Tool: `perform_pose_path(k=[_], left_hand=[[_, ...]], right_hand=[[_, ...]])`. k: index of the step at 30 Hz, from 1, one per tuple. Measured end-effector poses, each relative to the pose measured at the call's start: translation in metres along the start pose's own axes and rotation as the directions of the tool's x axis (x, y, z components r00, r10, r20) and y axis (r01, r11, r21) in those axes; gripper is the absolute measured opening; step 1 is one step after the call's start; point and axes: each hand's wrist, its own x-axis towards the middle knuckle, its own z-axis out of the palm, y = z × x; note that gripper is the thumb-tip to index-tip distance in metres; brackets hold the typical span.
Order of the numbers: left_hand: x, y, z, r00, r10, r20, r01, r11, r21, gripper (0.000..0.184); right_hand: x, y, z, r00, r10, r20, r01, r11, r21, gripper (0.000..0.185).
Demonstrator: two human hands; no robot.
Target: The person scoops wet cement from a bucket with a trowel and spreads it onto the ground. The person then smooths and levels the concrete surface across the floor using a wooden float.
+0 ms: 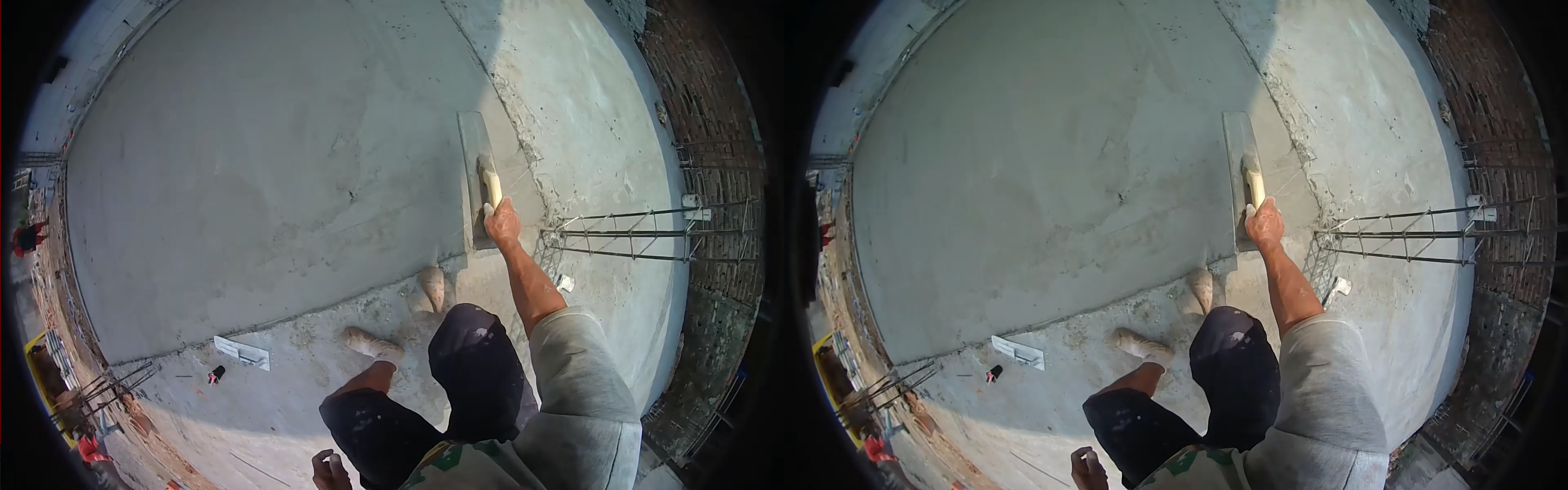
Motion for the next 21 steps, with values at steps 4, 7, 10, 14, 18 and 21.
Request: perform_pose_path(k=[4, 7, 10, 14, 18, 21], left_hand=[[0.176, -0.020, 0.030, 0.940, 0.144, -0.310, -0.145, 0.989, 0.018, 0.035], [0.288, -0.059, 0.044, 0.906, 0.099, -0.411, -0.101, 0.995, 0.018, 0.044], [0.357, -0.067, 0.071, 0.881, 0.133, -0.454, -0.153, 0.988, -0.007, 0.045], [0.404, -0.050, 0.104, 0.885, 0.197, -0.422, -0.230, 0.973, -0.028, 0.047], [0.416, -0.054, 0.116, 0.911, 0.196, -0.363, -0.242, 0.967, -0.084, 0.048], [0.415, -0.062, 0.114, 0.913, 0.120, -0.391, -0.185, 0.974, -0.132, 0.048]], right_hand=[[0.097, -0.018, 0.117, 0.992, -0.002, -0.127, 0.005, 1.000, 0.020, 0.033], [0.149, -0.024, 0.171, 0.983, -0.041, -0.179, 0.054, 0.996, 0.068, 0.032], [0.185, -0.024, 0.206, 0.958, -0.142, -0.250, 0.163, 0.985, 0.063, 0.032], [0.207, -0.043, 0.220, 0.951, -0.198, -0.239, 0.209, 0.978, 0.021, 0.033], [0.219, -0.061, 0.224, 0.956, -0.210, -0.206, 0.217, 0.976, 0.010, 0.034], [0.237, -0.086, 0.221, 0.967, -0.188, -0.174, 0.196, 0.980, 0.027, 0.035]])
